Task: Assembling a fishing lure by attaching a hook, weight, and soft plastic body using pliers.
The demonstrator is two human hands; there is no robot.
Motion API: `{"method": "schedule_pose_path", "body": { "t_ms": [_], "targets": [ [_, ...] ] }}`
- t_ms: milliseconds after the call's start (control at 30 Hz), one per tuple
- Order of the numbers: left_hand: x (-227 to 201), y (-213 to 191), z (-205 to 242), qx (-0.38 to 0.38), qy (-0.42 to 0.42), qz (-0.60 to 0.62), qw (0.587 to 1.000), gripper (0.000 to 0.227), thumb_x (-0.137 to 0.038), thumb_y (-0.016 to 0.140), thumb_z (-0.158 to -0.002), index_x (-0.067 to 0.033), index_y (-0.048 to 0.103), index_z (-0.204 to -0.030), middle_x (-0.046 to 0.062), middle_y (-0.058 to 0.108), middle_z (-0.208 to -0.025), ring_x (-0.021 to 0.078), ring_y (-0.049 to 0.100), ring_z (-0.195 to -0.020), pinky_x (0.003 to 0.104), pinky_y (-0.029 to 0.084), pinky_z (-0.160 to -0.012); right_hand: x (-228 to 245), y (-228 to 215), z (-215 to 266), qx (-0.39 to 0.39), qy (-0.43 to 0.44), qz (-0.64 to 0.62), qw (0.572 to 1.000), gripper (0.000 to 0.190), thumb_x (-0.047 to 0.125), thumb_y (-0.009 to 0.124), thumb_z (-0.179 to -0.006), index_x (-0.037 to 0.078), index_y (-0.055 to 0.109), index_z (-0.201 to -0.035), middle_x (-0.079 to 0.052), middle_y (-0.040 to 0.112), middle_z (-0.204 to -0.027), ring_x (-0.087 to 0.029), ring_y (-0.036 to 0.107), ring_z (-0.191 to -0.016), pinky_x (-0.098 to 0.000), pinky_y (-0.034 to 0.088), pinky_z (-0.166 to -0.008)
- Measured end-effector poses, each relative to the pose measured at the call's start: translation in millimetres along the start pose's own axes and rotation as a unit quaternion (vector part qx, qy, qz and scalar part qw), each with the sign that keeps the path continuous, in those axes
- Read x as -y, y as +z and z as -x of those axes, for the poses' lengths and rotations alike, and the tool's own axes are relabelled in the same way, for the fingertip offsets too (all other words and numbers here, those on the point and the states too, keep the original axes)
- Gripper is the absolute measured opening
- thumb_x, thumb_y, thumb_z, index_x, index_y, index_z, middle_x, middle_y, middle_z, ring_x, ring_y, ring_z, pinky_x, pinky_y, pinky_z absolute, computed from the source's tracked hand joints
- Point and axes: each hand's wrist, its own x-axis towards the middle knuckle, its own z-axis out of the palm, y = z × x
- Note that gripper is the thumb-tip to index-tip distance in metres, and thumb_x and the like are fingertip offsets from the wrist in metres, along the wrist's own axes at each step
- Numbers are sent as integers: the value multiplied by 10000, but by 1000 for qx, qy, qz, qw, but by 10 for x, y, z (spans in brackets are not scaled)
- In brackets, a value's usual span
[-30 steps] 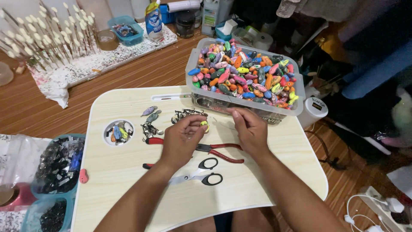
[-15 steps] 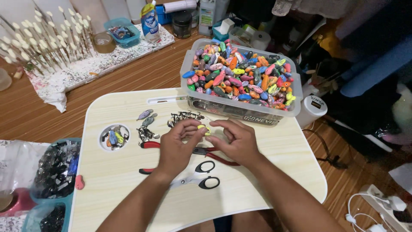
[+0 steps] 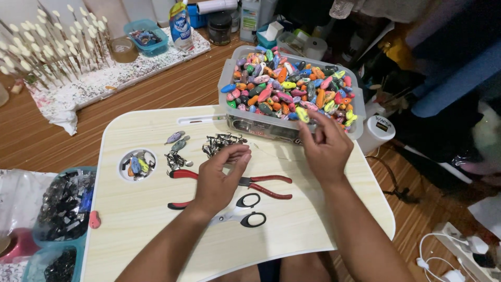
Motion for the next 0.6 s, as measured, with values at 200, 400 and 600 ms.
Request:
{"method": "schedule_pose_path", "body": {
  "t_ms": [200,400,600],
  "targets": [
    [-1,7,13,3,3,-16,1000,188,-163,739,-942,-74,765,-1106,138,803,-941,258,783,-908,378,614,-816,27,-189,-174,-29,-8,61,998,290,-48,864,-904,-25,764,-1175,-129,502,-637,-275,557,-547,-384,467,-554],
    [8,3,14,9,12,-16,1000,185,-142,727,-945,-55,761,-1105,146,802,-931,271,782,-901,381,610,-809,11,-135,-154,-27,0,101,995,287,7,886,-896,48,789,-1162,-75,595,-685,-249,612,-590,-338,496,-567],
    [44,1,12,13,13,-23,1000,179,-152,731,-943,-65,761,-1097,140,802,-920,257,782,-883,377,609,-796,-95,-250,-187,-14,-2,166,986,299,27,896,-894,48,782,-1170,-89,645,-742,-290,671,-660,-376,529,-600]
  ]
}}
